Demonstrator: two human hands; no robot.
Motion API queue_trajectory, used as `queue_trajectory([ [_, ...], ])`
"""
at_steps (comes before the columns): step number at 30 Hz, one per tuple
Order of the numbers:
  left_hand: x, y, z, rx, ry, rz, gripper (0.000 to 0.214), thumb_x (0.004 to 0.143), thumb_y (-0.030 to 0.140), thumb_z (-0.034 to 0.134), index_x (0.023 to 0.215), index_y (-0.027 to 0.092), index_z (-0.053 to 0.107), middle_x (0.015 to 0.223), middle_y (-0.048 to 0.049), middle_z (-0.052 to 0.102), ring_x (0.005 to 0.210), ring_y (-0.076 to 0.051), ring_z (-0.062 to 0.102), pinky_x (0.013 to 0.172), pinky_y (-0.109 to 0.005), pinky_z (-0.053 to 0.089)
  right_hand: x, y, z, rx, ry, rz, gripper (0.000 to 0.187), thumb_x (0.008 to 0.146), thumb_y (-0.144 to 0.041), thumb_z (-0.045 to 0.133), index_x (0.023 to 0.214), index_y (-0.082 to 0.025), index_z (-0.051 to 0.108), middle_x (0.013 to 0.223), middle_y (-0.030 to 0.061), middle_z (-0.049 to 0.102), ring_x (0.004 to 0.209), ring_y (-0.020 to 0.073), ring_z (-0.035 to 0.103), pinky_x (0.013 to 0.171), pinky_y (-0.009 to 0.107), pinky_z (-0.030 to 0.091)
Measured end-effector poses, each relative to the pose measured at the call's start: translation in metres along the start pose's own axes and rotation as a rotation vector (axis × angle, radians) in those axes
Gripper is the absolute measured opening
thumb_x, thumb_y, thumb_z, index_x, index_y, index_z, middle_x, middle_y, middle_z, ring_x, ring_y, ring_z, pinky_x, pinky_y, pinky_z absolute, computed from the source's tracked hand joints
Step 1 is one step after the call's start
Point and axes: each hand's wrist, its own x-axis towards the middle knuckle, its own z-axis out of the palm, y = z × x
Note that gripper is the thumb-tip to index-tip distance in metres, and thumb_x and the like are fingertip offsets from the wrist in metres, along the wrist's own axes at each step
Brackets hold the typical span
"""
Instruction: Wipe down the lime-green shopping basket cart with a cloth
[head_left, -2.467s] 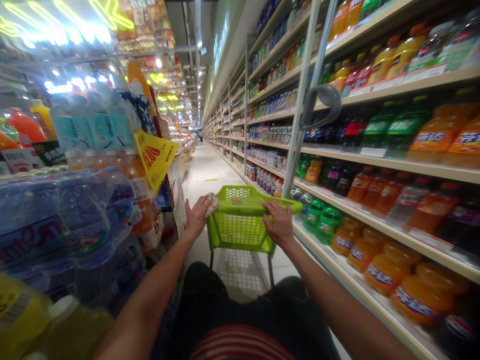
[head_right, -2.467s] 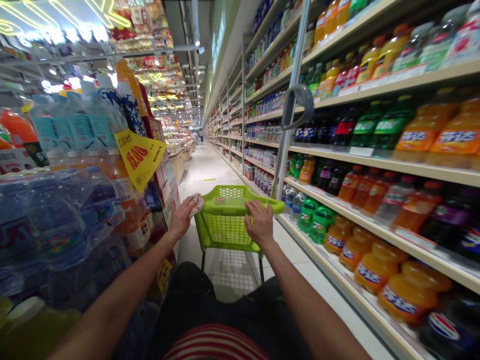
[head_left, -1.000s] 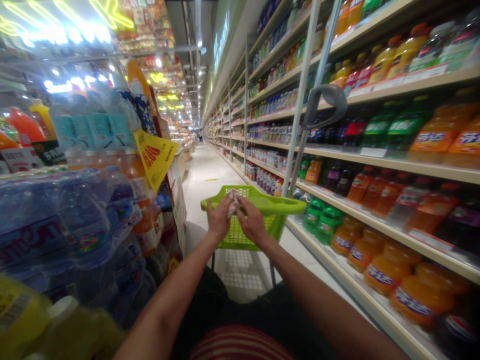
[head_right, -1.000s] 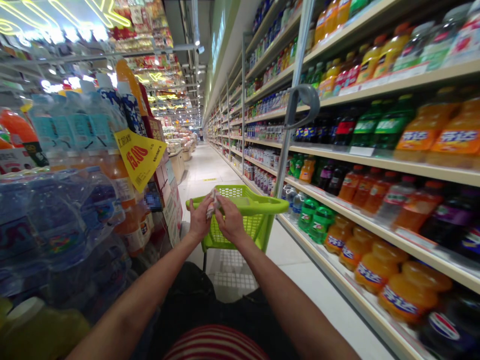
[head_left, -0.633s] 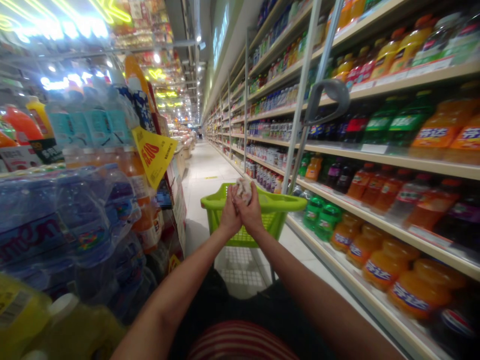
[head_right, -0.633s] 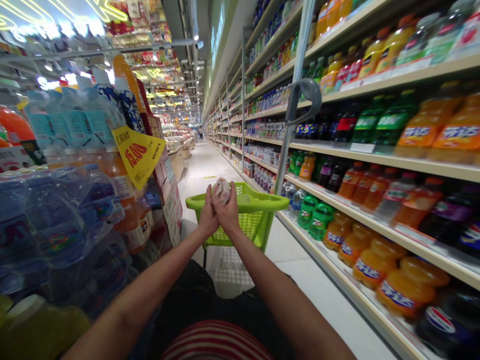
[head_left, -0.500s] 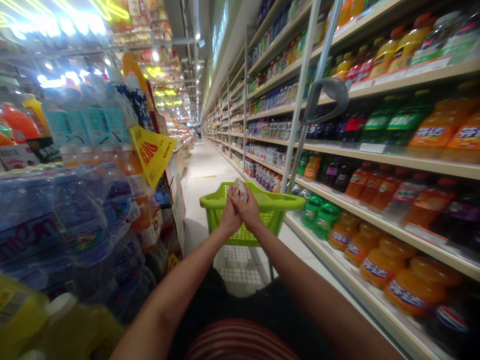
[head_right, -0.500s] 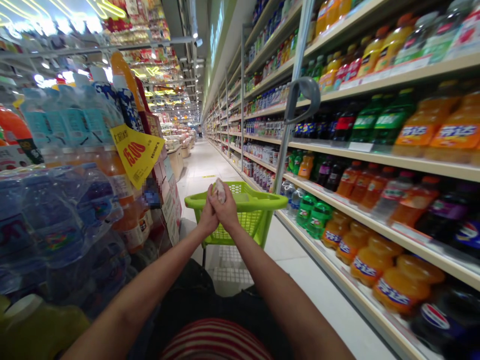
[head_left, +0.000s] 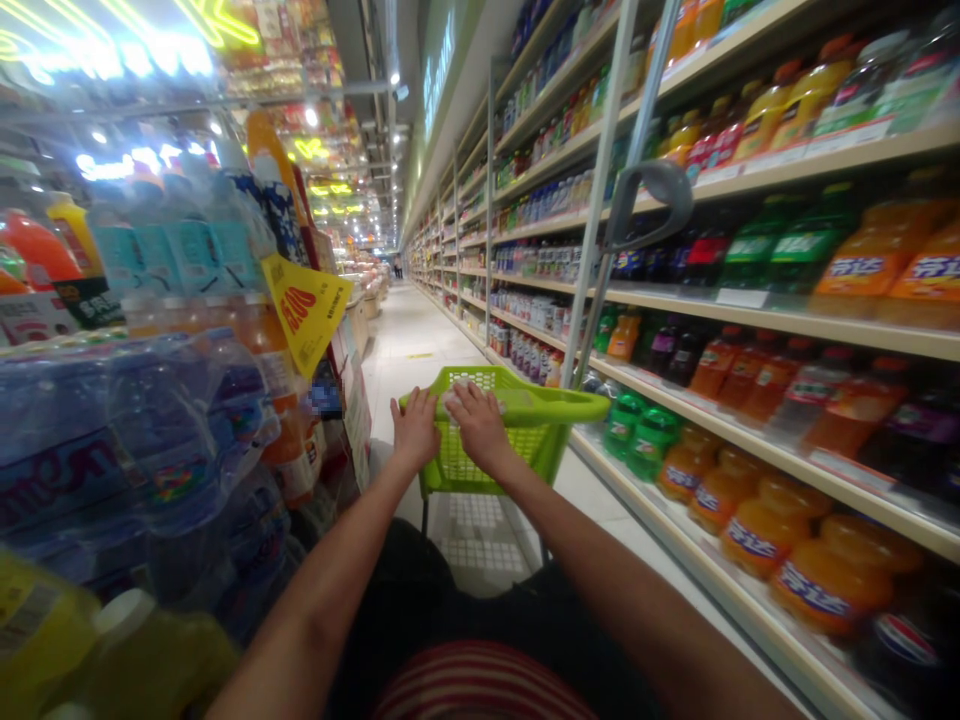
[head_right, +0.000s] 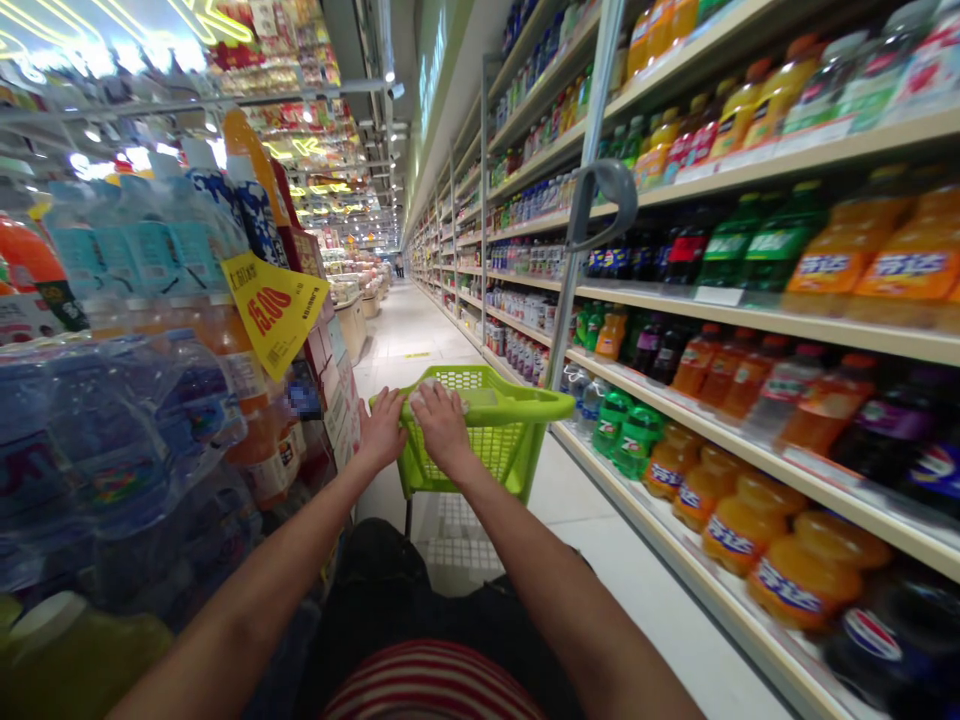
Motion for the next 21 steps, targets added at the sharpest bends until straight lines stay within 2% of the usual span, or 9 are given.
queue_trajectory([
  [3,-0.001,-0.003,-0.001,0.017,-0.003,0.022,0.057,0.073,0.013,0.043,0.129,0.016,0.041,0.141,-0.0085,0.039,0.133,-0.023,0.026,0.109,-0.057,0.008,-0.007,0.016,-0.003,-0.022,0.036,0.004,0.041,0.081,-0.008,0.037,0.116,-0.019,0.057,0.132,0.0104,0.049,0.125,0.0265,0.037,0.100,0.048,0.030],
  [7,-0.001,-0.004,-0.002,0.016,0.002,-0.013,0.057,0.073,0.014,0.043,0.129,0.014,0.041,0.141,-0.0094,0.038,0.134,-0.024,0.024,0.109,-0.058,0.009,-0.018,0.051,-0.024,-0.044,0.079,0.132,0.040,0.076,-0.007,0.041,0.110,-0.016,0.060,0.126,0.0126,0.053,0.118,0.0274,0.043,0.098,0.046,0.033],
  [9,-0.002,0.002,-0.001,0.015,0.010,-0.052,0.058,0.072,0.015,0.044,0.130,0.012,0.040,0.143,-0.0106,0.035,0.135,-0.025,0.022,0.108,-0.059,0.010,-0.023,0.060,-0.029,-0.045,0.108,0.181,0.039,0.073,-0.009,0.044,0.109,-0.015,0.060,0.125,0.0138,0.053,0.118,0.0285,0.043,0.097,0.047,0.034],
  [11,-0.002,0.012,-0.001,0.013,0.024,-0.041,0.062,0.072,0.016,0.045,0.133,0.012,0.037,0.145,-0.0106,0.030,0.136,-0.026,0.019,0.108,-0.059,0.008,-0.024,0.057,-0.027,-0.028,0.132,0.175,0.041,0.072,-0.008,0.044,0.110,-0.014,0.059,0.127,0.0143,0.051,0.120,0.0287,0.040,0.098,0.047,0.033],
  [13,-0.003,0.023,0.000,0.000,0.016,0.033,0.065,0.072,0.017,0.046,0.135,0.014,0.033,0.147,-0.0092,0.028,0.137,-0.025,0.017,0.108,-0.058,0.006,-0.022,0.045,-0.020,0.005,0.124,0.116,0.043,0.073,-0.007,0.042,0.113,-0.013,0.058,0.129,0.0140,0.049,0.124,0.0275,0.037,0.100,0.047,0.032],
  [17,-0.005,0.037,-0.001,-0.034,-0.030,0.102,0.065,0.073,0.015,0.045,0.136,0.018,0.031,0.144,-0.0078,0.033,0.135,-0.022,0.022,0.108,-0.057,0.005,-0.012,0.021,-0.008,0.038,0.084,0.043,0.044,0.076,-0.006,0.038,0.114,-0.015,0.057,0.132,0.0123,0.048,0.127,0.0260,0.032,0.102,0.048,0.029],
  [19,-0.006,0.034,-0.003,-0.032,-0.028,0.105,0.064,0.074,0.014,0.043,0.136,0.018,0.031,0.144,-0.0075,0.034,0.135,-0.022,0.023,0.108,-0.058,0.005,-0.013,0.025,-0.009,0.022,0.080,0.048,0.043,0.077,-0.006,0.037,0.114,-0.016,0.058,0.131,0.0107,0.048,0.127,0.0260,0.032,0.101,0.048,0.029],
  [21,-0.007,0.028,-0.004,-0.028,-0.029,0.109,0.063,0.075,0.013,0.042,0.136,0.019,0.031,0.143,-0.0073,0.035,0.134,-0.022,0.024,0.108,-0.058,0.005,-0.020,0.040,-0.015,-0.008,0.089,0.069,0.044,0.077,-0.006,0.037,0.114,-0.018,0.057,0.131,0.0094,0.049,0.126,0.0262,0.034,0.100,0.048,0.030],
])
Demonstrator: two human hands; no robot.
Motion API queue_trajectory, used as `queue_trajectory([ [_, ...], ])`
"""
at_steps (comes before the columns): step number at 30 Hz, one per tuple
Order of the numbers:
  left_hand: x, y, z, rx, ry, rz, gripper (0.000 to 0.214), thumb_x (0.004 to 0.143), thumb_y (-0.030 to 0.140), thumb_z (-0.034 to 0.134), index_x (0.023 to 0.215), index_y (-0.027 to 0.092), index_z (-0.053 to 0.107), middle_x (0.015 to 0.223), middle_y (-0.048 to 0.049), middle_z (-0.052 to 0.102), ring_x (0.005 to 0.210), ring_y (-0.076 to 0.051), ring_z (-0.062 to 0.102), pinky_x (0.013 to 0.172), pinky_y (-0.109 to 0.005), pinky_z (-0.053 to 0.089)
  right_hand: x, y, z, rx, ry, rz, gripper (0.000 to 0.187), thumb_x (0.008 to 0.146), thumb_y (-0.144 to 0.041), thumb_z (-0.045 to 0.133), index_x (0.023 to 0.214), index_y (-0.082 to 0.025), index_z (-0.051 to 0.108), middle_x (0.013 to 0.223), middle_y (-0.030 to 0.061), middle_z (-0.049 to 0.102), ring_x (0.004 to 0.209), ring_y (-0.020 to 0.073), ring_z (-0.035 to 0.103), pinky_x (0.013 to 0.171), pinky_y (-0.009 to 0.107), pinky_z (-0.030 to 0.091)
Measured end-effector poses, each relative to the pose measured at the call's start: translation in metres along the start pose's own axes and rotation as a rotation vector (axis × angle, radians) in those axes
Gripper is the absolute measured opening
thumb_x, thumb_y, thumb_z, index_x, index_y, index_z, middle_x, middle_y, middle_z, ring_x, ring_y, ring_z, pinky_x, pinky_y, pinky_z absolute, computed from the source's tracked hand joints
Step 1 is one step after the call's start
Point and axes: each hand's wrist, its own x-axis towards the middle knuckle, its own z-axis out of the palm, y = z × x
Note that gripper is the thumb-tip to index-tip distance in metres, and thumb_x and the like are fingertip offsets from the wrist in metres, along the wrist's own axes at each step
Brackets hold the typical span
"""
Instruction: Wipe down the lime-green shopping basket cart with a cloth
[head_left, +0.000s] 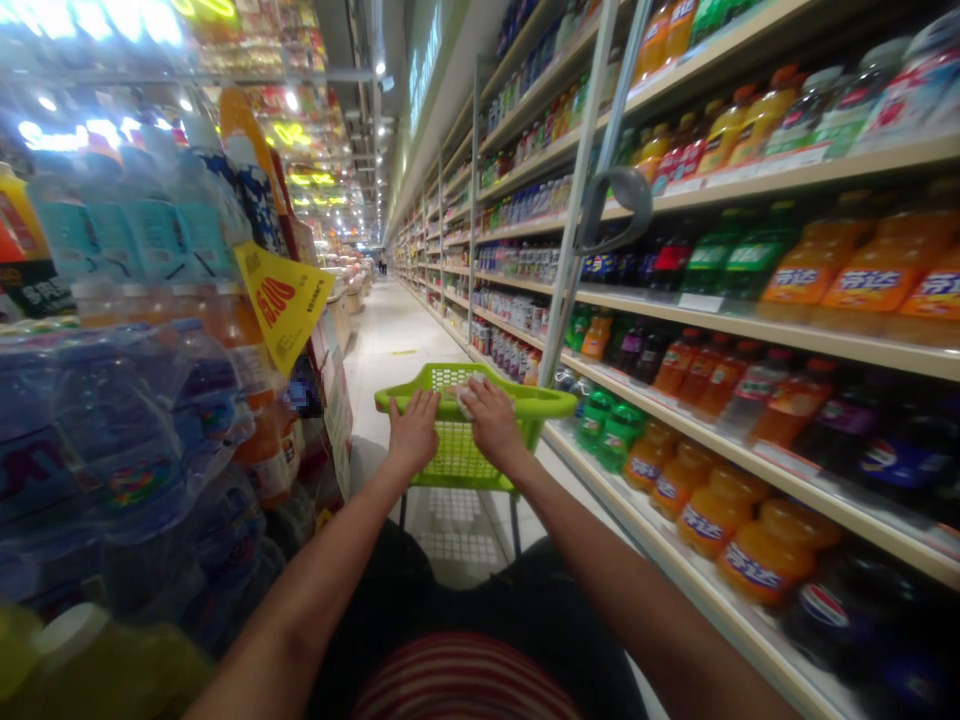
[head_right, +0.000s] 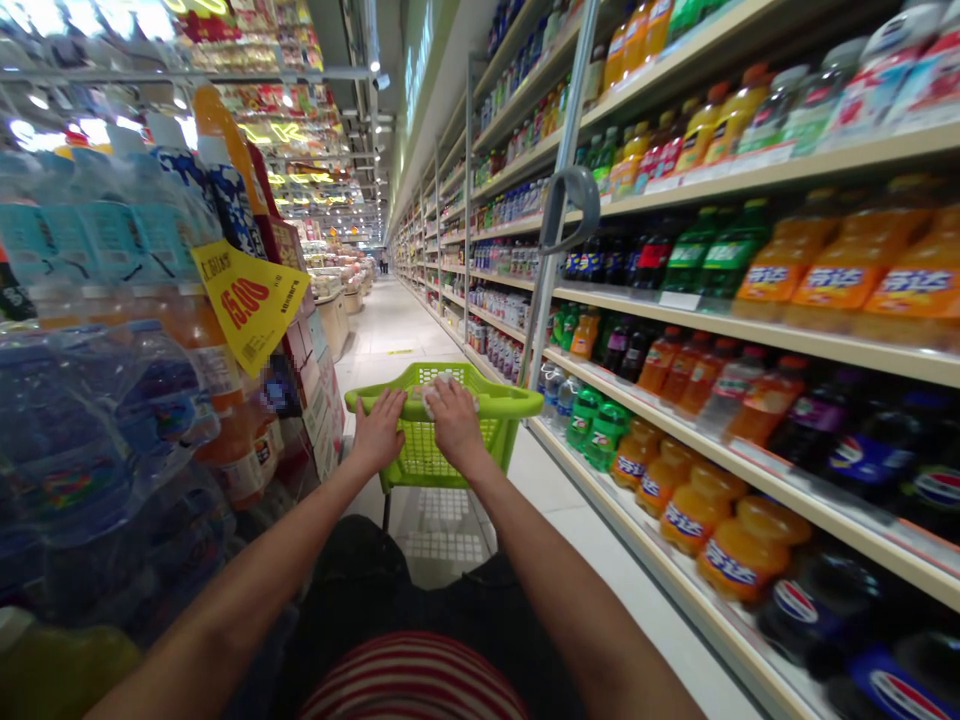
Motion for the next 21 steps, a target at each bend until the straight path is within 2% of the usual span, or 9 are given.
queue_trajectory([
  [4,-0.002,-0.009,0.000,-0.007,0.011,-0.052,0.064,0.074,0.013,0.043,0.136,0.017,0.031,0.144,-0.0081,0.034,0.135,-0.023,0.022,0.108,-0.058,0.005,-0.015,0.044,-0.018,-0.061,0.076,0.111,0.044,0.074,-0.005,0.040,0.111,-0.017,0.058,0.125,0.0111,0.052,0.122,0.0270,0.038,0.099,0.050,0.031],
  [6,-0.001,-0.008,0.000,-0.006,0.014,-0.096,0.064,0.074,0.014,0.043,0.136,0.016,0.031,0.144,-0.0095,0.033,0.136,-0.024,0.021,0.107,-0.059,0.005,-0.019,0.053,-0.021,-0.065,0.104,0.141,0.043,0.072,-0.005,0.041,0.110,-0.016,0.059,0.124,0.0124,0.053,0.120,0.0269,0.040,0.099,0.050,0.032],
  [8,-0.001,-0.002,0.000,-0.004,0.007,-0.103,0.065,0.074,0.016,0.044,0.138,0.015,0.029,0.145,-0.0103,0.031,0.136,-0.025,0.020,0.107,-0.059,0.006,-0.018,0.046,-0.018,-0.040,0.106,0.123,0.045,0.070,-0.005,0.041,0.111,-0.015,0.057,0.126,0.0128,0.050,0.121,0.0264,0.040,0.100,0.048,0.033],
  [11,0.000,0.010,0.001,0.002,-0.009,-0.027,0.068,0.074,0.019,0.045,0.139,0.016,0.027,0.148,-0.0079,0.024,0.137,-0.024,0.015,0.108,-0.057,0.008,-0.010,0.017,-0.005,0.026,0.075,0.049,0.047,0.070,-0.005,0.041,0.114,-0.013,0.055,0.132,0.0129,0.046,0.124,0.0252,0.036,0.101,0.046,0.032],
  [14,-0.002,0.015,0.002,0.017,-0.017,-0.018,0.067,0.074,0.020,0.046,0.138,0.017,0.029,0.149,-0.0059,0.021,0.138,-0.025,0.011,0.108,-0.057,0.010,-0.004,-0.002,0.005,0.057,0.051,0.016,0.046,0.071,-0.004,0.040,0.112,-0.014,0.057,0.132,0.0114,0.047,0.126,0.0248,0.034,0.102,0.047,0.031],
  [17,-0.004,0.010,0.002,0.025,-0.022,-0.022,0.068,0.073,0.018,0.045,0.139,0.018,0.028,0.149,-0.0051,0.022,0.137,-0.024,0.013,0.107,-0.058,0.010,-0.005,0.007,0.002,0.023,0.056,0.032,0.043,0.072,-0.005,0.040,0.109,-0.016,0.059,0.128,0.0109,0.050,0.123,0.0256,0.038,0.100,0.048,0.032],
  [21,-0.006,0.002,0.000,0.008,-0.005,-0.039,0.066,0.073,0.017,0.043,0.138,0.018,0.030,0.148,-0.0048,0.024,0.137,-0.023,0.015,0.107,-0.058,0.010,-0.014,0.045,-0.015,-0.045,0.074,0.074,0.040,0.071,-0.007,0.042,0.105,-0.015,0.062,0.123,0.0121,0.054,0.119,0.0264,0.042,0.099,0.048,0.034],
])
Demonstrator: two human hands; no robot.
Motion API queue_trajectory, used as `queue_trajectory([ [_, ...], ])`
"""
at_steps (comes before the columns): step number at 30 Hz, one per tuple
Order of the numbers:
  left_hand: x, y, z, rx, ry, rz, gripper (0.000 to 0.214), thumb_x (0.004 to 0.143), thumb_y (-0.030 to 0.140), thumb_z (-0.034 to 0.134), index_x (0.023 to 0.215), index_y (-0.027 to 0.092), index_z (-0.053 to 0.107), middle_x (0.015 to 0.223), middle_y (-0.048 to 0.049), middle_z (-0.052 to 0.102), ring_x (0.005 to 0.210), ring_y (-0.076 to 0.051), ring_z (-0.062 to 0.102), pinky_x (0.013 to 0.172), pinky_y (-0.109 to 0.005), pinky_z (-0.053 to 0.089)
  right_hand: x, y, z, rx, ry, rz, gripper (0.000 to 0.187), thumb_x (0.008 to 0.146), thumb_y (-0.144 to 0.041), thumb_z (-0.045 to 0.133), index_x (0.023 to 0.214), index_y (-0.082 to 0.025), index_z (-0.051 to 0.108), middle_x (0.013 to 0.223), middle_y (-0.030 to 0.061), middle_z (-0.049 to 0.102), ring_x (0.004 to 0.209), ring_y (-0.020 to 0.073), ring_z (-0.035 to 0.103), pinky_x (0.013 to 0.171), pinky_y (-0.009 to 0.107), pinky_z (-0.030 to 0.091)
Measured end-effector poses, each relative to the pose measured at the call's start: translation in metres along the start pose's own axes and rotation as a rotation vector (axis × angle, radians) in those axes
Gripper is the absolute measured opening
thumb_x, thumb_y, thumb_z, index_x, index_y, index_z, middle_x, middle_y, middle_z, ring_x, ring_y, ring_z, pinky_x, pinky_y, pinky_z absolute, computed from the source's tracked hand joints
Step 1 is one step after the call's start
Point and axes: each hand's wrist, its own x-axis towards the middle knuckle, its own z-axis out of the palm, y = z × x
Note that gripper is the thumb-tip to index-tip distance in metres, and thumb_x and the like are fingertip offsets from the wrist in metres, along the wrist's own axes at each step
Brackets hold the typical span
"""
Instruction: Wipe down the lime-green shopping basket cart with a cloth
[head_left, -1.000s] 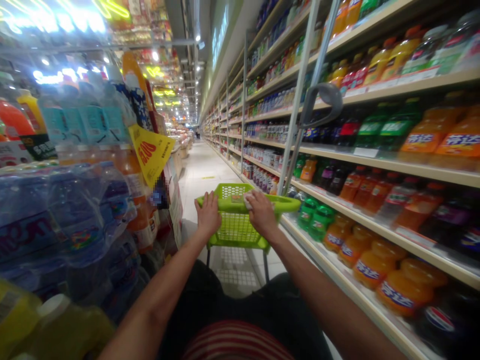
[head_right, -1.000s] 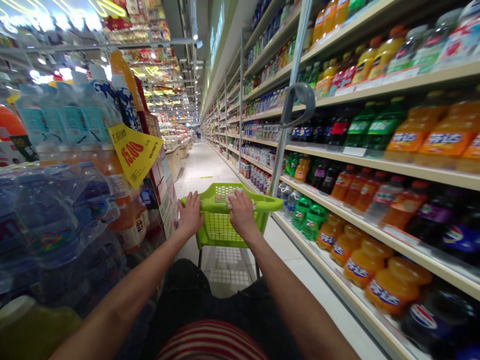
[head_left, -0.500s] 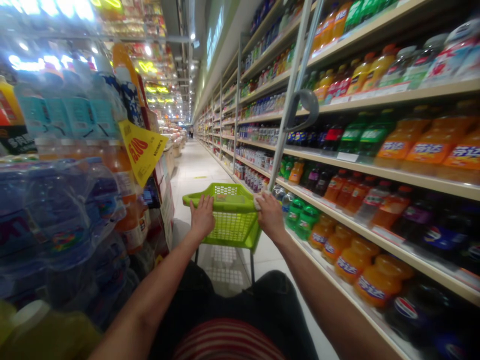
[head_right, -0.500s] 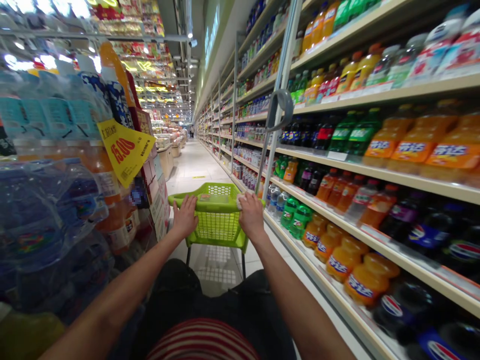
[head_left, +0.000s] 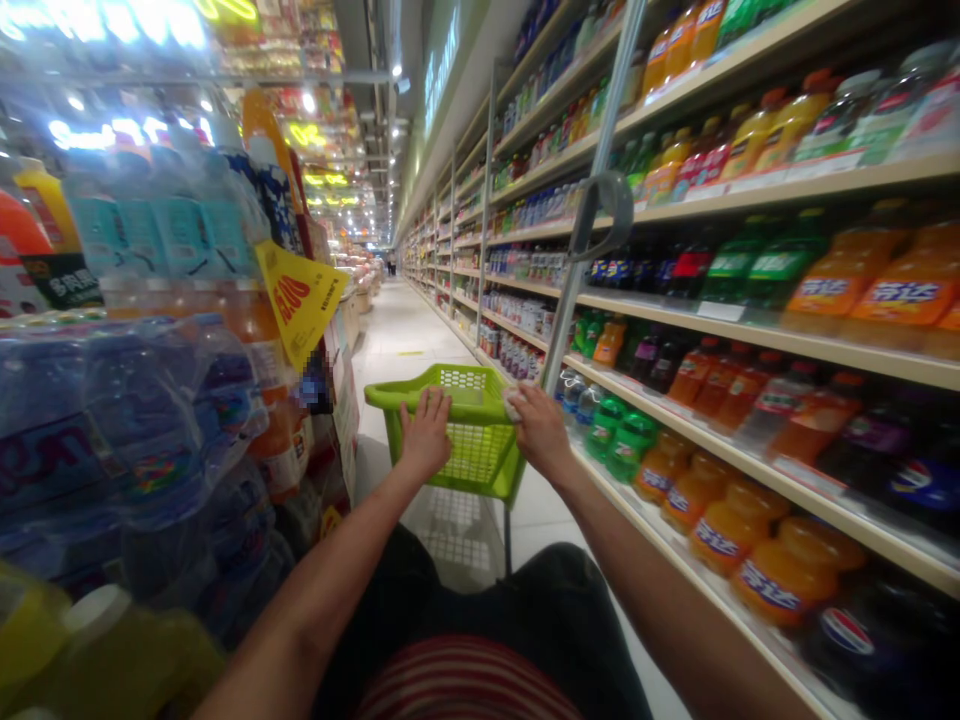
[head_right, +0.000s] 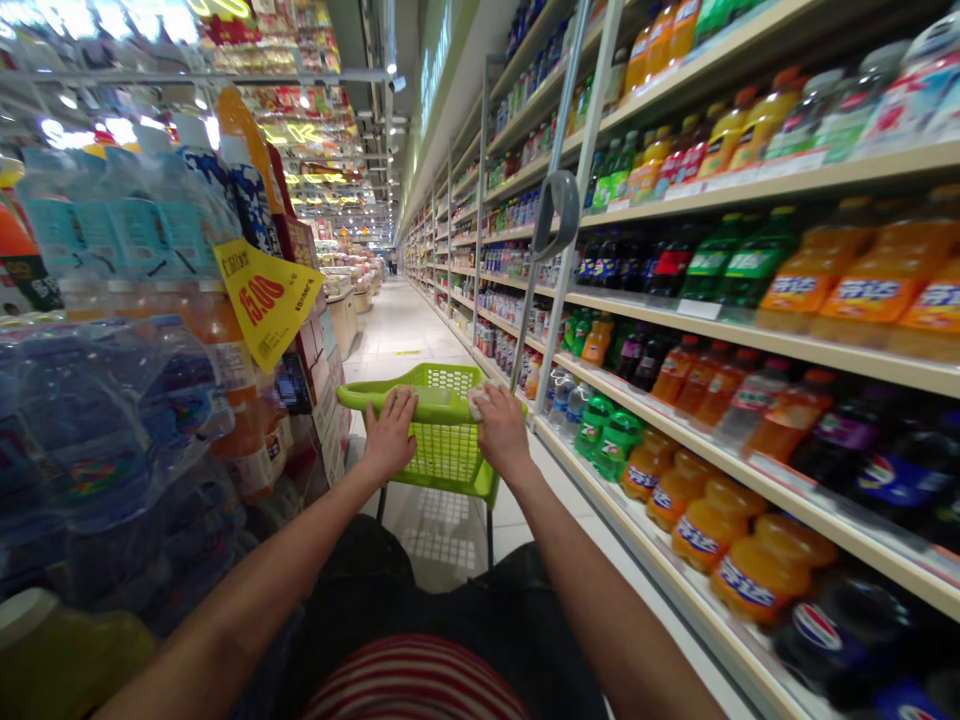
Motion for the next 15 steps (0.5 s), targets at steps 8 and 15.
queue_trajectory([
  [8,0.005,0.013,-0.003,-0.025,0.020,-0.005,0.058,0.075,0.021,0.045,0.132,0.014,0.039,0.144,-0.0103,0.033,0.135,-0.026,0.022,0.108,-0.058,0.008,0.003,0.025,-0.012,0.014,-0.036,0.056,0.039,0.067,-0.008,0.042,0.099,-0.013,0.064,0.113,0.0134,0.058,0.109,0.0253,0.050,0.095,0.042,0.040],
  [15,0.004,0.027,0.001,-0.038,0.008,0.049,0.063,0.074,0.021,0.047,0.135,0.017,0.034,0.146,-0.0066,0.031,0.135,-0.027,0.018,0.107,-0.059,0.011,0.004,-0.014,0.000,0.110,-0.054,-0.082,0.042,0.065,-0.007,0.043,0.101,-0.017,0.062,0.118,0.0104,0.056,0.112,0.0239,0.048,0.097,0.043,0.038],
])
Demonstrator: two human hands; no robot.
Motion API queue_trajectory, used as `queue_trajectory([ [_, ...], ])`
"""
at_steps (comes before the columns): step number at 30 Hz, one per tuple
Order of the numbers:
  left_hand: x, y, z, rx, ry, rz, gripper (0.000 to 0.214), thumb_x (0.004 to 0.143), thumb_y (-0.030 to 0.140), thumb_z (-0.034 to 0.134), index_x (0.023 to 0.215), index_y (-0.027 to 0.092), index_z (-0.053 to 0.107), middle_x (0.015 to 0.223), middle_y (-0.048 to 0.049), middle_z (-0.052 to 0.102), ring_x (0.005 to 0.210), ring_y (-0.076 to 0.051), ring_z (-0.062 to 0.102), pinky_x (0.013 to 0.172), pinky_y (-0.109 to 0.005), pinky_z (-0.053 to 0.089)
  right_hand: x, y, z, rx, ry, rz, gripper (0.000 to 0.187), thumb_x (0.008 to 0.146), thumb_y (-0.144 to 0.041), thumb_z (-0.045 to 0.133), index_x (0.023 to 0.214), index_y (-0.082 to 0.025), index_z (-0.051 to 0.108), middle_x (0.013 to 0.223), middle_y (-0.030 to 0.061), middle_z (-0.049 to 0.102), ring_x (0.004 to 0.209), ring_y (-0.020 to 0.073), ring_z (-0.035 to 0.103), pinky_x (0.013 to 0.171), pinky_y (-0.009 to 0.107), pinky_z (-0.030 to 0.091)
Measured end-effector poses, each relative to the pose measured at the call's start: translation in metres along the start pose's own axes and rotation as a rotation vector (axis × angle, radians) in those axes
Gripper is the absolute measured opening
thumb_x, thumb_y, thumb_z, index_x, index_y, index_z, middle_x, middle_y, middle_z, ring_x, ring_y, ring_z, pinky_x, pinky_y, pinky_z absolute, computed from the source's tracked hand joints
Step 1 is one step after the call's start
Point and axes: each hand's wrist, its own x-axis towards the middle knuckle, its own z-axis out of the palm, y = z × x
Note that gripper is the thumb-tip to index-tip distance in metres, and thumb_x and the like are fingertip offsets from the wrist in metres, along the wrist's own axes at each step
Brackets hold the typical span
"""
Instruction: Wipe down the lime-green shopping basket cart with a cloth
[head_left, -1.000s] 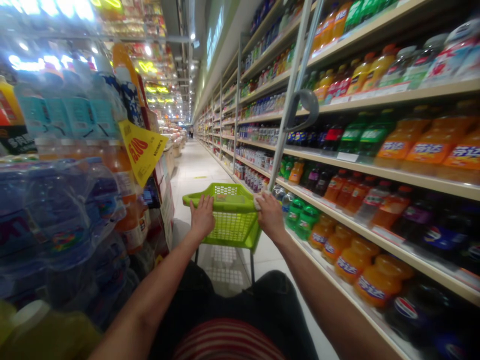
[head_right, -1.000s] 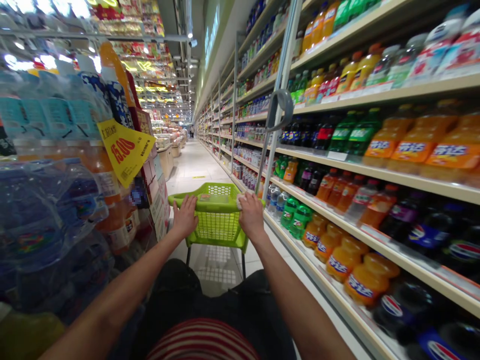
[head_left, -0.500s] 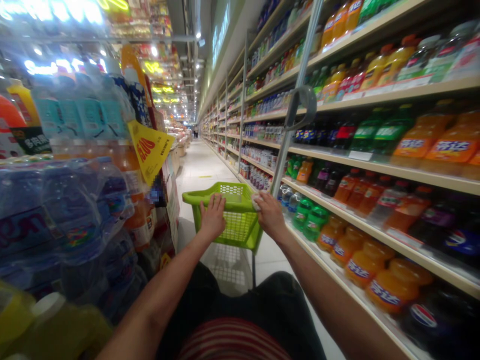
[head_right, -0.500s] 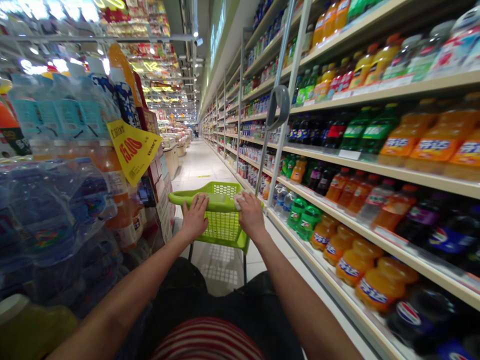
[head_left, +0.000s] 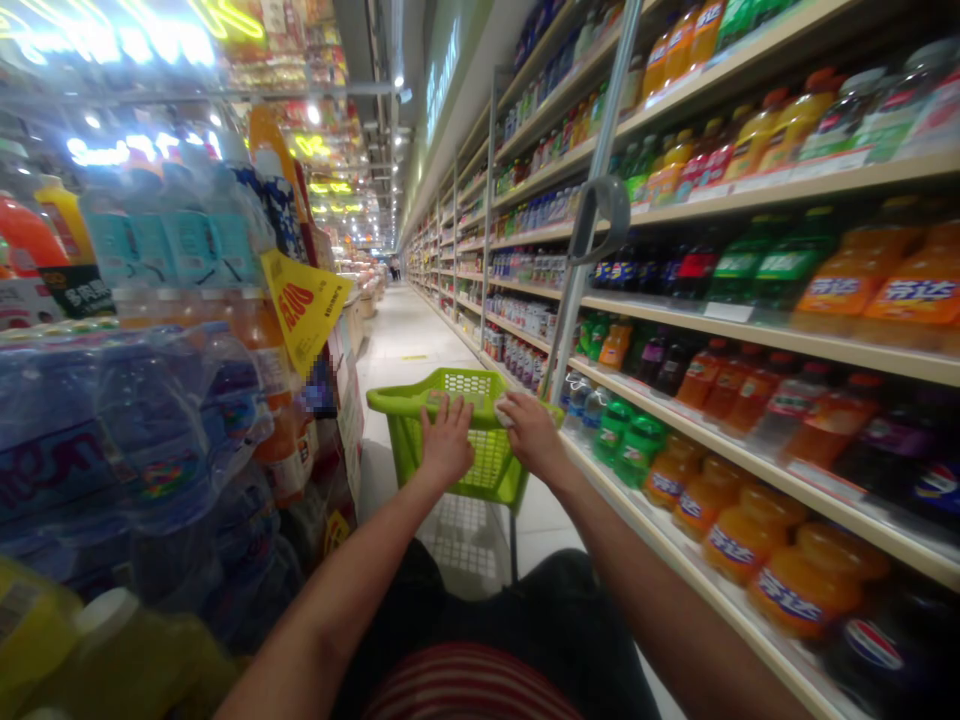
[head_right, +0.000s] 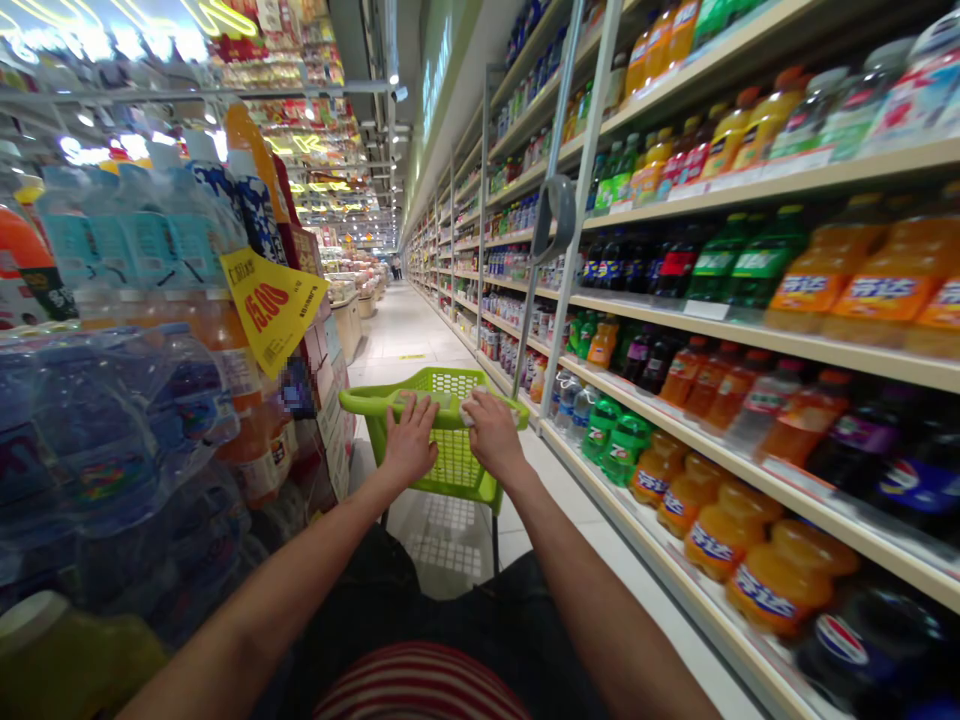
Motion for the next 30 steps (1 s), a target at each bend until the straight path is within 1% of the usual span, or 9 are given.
queue_trajectory([
  [2,-0.001,-0.002,-0.001,0.000,-0.013,0.013,0.063,0.074,0.019,0.045,0.136,0.018,0.033,0.146,-0.0057,0.030,0.135,-0.025,0.019,0.107,-0.059,0.010,-0.003,0.007,-0.003,-0.015,0.027,0.028,0.042,0.066,-0.007,0.043,0.102,-0.017,0.061,0.119,0.0099,0.056,0.113,0.0243,0.047,0.098,0.044,0.037],
  [7,-0.002,-0.003,-0.003,0.000,-0.033,0.004,0.065,0.074,0.020,0.046,0.137,0.019,0.031,0.146,-0.0065,0.029,0.136,-0.026,0.018,0.107,-0.059,0.010,-0.013,0.042,-0.017,-0.058,0.084,0.149,0.037,0.069,-0.010,0.041,0.099,-0.017,0.062,0.115,0.0110,0.057,0.111,0.0254,0.049,0.097,0.044,0.039],
  [9,-0.001,-0.002,-0.002,-0.002,-0.041,-0.001,0.066,0.073,0.020,0.046,0.137,0.018,0.030,0.147,-0.0068,0.028,0.136,-0.027,0.017,0.107,-0.059,0.011,-0.013,0.045,-0.018,-0.061,0.092,0.165,0.037,0.069,-0.011,0.041,0.099,-0.017,0.062,0.114,0.0111,0.057,0.110,0.0254,0.049,0.096,0.044,0.039],
  [16,0.007,-0.003,0.006,0.007,-0.030,-0.007,0.065,0.073,0.020,0.046,0.136,0.018,0.032,0.147,-0.0066,0.027,0.136,-0.027,0.015,0.107,-0.059,0.011,0.006,0.010,0.012,0.039,0.123,0.088,0.045,0.066,-0.010,0.042,0.109,-0.013,0.053,0.120,0.0133,0.054,0.117,0.0239,0.045,0.101,0.044,0.035],
  [18,0.012,-0.007,0.010,0.007,-0.026,-0.006,0.064,0.073,0.020,0.046,0.136,0.018,0.032,0.147,-0.0061,0.028,0.136,-0.026,0.016,0.107,-0.059,0.011,0.012,0.012,0.016,0.051,0.131,0.123,0.039,0.067,-0.011,0.042,0.103,-0.014,0.055,0.119,0.0134,0.055,0.117,0.0239,0.045,0.101,0.043,0.035],
  [21,0.021,-0.012,0.019,-0.005,-0.014,0.005,0.064,0.074,0.021,0.046,0.136,0.018,0.032,0.147,-0.0056,0.028,0.136,-0.026,0.015,0.107,-0.058,0.009,0.017,0.033,0.014,0.033,0.131,0.195,0.030,0.070,-0.013,0.042,0.096,-0.016,0.057,0.118,0.0123,0.056,0.114,0.0244,0.047,0.100,0.043,0.036],
  [25,0.037,-0.016,0.034,-0.041,-0.007,0.019,0.063,0.075,0.022,0.046,0.137,0.020,0.031,0.147,-0.0047,0.026,0.137,-0.026,0.013,0.108,-0.057,0.007,0.017,0.055,0.015,0.009,0.151,0.276,0.032,0.070,-0.014,0.043,0.099,-0.015,0.056,0.118,0.0135,0.055,0.113,0.0249,0.048,0.100,0.042,0.036],
  [27,0.044,-0.015,0.041,-0.057,0.000,0.017,0.063,0.075,0.023,0.046,0.136,0.020,0.032,0.147,-0.0047,0.026,0.137,-0.027,0.013,0.108,-0.057,0.007,0.018,0.051,0.025,-0.001,0.165,0.260,0.033,0.070,-0.013,0.043,0.101,-0.015,0.056,0.121,0.0137,0.054,0.115,0.0249,0.046,0.101,0.043,0.035],
  [30,0.054,-0.014,0.050,-0.067,0.021,0.013,0.061,0.076,0.026,0.046,0.136,0.020,0.034,0.147,-0.0052,0.028,0.137,-0.028,0.014,0.108,-0.058,0.008,0.023,0.033,0.048,0.002,0.147,0.164,0.035,0.070,-0.011,0.042,0.102,-0.017,0.057,0.125,0.0111,0.051,0.122,0.0246,0.041,0.102,0.046,0.032],
])
